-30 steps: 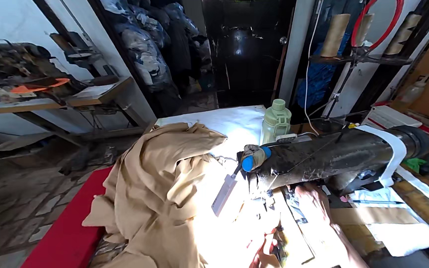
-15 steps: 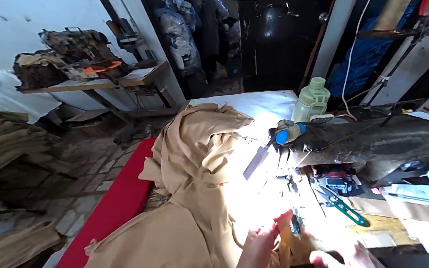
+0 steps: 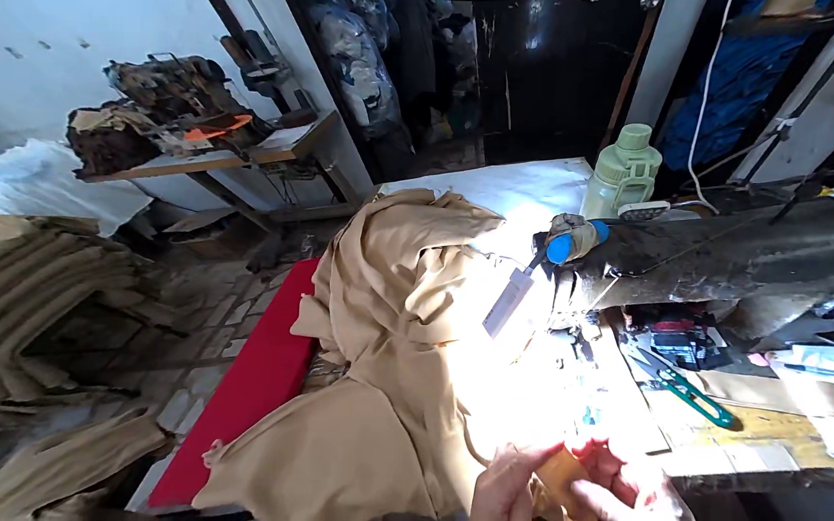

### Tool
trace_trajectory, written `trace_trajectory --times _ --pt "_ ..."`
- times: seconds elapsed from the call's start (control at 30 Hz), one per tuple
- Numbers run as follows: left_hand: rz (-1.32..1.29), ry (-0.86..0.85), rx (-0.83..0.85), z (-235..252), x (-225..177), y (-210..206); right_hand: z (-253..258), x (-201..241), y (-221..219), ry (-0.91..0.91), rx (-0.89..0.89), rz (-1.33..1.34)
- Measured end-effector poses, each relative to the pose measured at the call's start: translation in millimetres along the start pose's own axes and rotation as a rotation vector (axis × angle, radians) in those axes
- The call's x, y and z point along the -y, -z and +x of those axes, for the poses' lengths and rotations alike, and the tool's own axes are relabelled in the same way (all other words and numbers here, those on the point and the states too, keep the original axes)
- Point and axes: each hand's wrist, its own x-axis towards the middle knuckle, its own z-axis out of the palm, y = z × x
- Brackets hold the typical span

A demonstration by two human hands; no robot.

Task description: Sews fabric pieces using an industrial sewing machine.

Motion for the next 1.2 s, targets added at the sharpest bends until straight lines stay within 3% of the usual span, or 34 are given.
trace_trajectory --times 0.1,0.3,0.43,0.57,0.77,1.07,1.2 --pt "0.134 -0.017 -0.078 3 3 1 -3 0 0 0.013 -0.078 -0.142" --pt "-0.005 -0.066 -0.089 11 21 10 -8 1 5 0.047 -0.094 -0.337" --pt "-0.279 0.121 -0.138 11 16 6 -9 -1 6 0.158 -0.086 -0.523" --pt "-0.560 0.369 -0.226 11 10 4 -10 -4 0 0.191 -0.193 -0.614" --pt "-0.663 0.517 -0.298 13 5 1 -6 -8 2 0.211 -0.264 -0.604" --pt "-0.562 0.592 -0.299 28 6 -3 2 -15 8 0.190 -0.270 -0.524" --pt "-0.217 0.594 -0.273 60 24 -14 23 -21 11 0.239 -0.317 -0.639"
